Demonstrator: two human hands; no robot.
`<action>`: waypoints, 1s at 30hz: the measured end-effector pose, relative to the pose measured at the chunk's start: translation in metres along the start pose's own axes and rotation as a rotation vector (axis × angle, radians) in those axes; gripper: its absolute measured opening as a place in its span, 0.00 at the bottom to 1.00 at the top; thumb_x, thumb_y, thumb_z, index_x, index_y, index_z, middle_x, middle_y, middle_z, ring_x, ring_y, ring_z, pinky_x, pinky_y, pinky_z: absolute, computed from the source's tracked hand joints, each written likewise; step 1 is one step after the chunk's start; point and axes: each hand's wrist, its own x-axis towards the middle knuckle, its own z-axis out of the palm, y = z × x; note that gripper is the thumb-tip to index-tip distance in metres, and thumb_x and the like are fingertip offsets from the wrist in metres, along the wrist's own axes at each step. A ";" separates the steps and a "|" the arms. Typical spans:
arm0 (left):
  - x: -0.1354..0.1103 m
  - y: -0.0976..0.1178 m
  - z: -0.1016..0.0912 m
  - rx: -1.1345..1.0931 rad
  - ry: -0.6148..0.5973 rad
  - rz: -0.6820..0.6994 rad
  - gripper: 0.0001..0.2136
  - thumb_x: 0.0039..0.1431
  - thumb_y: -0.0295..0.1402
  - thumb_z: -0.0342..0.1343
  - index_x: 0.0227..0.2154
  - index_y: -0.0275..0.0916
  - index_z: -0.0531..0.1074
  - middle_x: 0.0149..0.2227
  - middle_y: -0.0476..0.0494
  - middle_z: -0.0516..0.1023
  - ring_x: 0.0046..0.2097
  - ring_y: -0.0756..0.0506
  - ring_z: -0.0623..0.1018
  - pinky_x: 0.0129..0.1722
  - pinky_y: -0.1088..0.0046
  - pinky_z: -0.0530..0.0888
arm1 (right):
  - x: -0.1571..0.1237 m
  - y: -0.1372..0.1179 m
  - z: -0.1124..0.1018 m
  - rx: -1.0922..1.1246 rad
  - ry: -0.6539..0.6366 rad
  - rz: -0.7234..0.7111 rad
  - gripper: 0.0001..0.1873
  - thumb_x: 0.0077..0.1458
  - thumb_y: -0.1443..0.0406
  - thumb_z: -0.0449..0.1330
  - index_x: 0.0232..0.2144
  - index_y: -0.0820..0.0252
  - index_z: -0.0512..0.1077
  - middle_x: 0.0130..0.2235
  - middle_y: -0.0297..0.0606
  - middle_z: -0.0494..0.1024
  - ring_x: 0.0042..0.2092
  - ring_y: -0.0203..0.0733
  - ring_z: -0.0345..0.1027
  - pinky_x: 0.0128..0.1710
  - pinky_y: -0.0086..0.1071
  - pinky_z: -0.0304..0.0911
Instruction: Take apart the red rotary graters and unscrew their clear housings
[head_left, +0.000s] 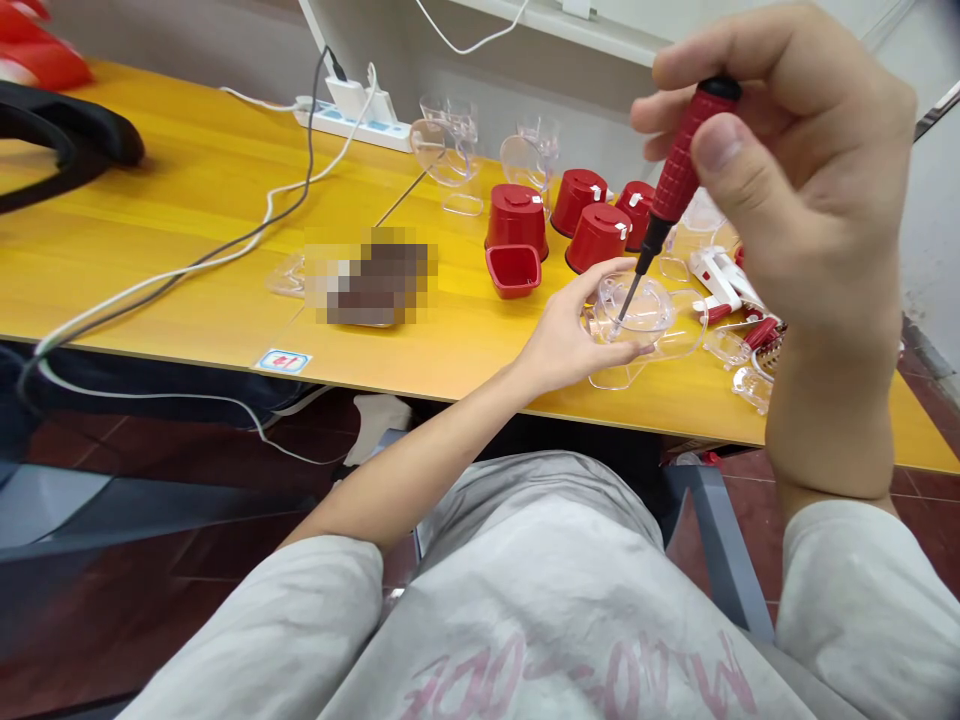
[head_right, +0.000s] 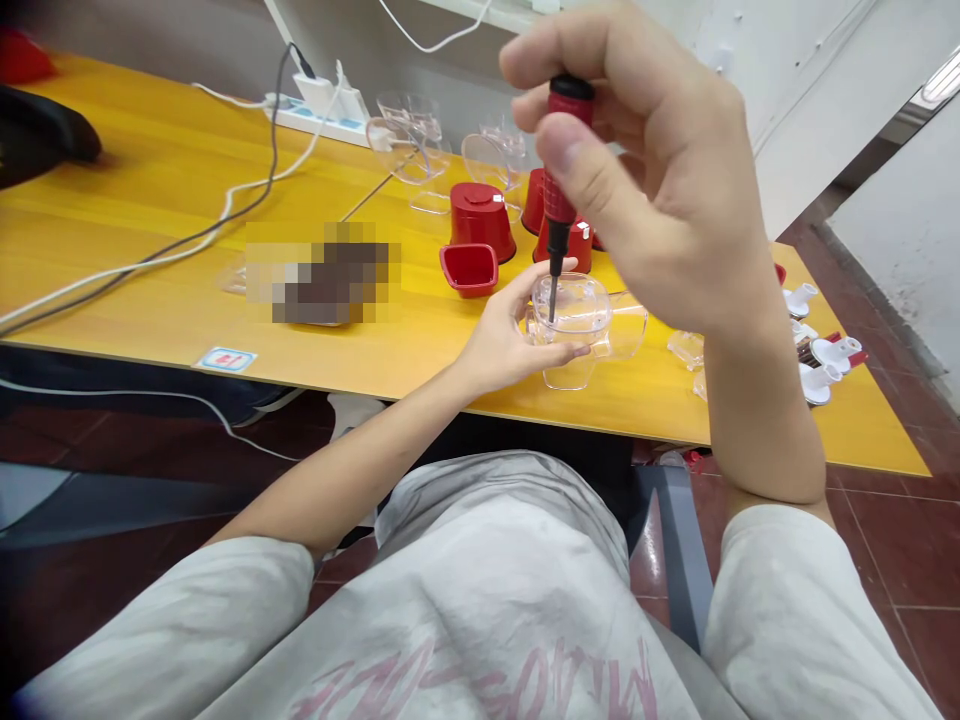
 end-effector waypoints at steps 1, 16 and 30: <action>0.000 -0.001 0.000 0.003 0.004 0.001 0.50 0.52 0.59 0.85 0.73 0.44 0.75 0.73 0.32 0.83 0.72 0.28 0.84 0.78 0.45 0.77 | -0.002 -0.001 0.001 -0.078 0.047 -0.020 0.16 0.75 0.51 0.72 0.61 0.26 0.87 0.57 0.25 0.89 0.58 0.49 0.86 0.58 0.38 0.87; -0.001 -0.003 0.002 0.016 0.027 0.000 0.50 0.51 0.61 0.85 0.73 0.46 0.76 0.72 0.32 0.84 0.72 0.27 0.85 0.78 0.40 0.78 | -0.006 -0.009 0.008 -0.187 0.180 0.061 0.18 0.62 0.46 0.81 0.53 0.26 0.89 0.55 0.28 0.87 0.50 0.55 0.83 0.48 0.43 0.88; -0.001 0.005 -0.001 0.058 0.017 -0.015 0.49 0.53 0.62 0.84 0.72 0.45 0.75 0.72 0.31 0.83 0.71 0.27 0.84 0.77 0.43 0.78 | -0.005 -0.005 0.008 -0.005 0.150 -0.024 0.22 0.65 0.59 0.77 0.56 0.20 0.87 0.59 0.18 0.86 0.51 0.50 0.86 0.50 0.40 0.88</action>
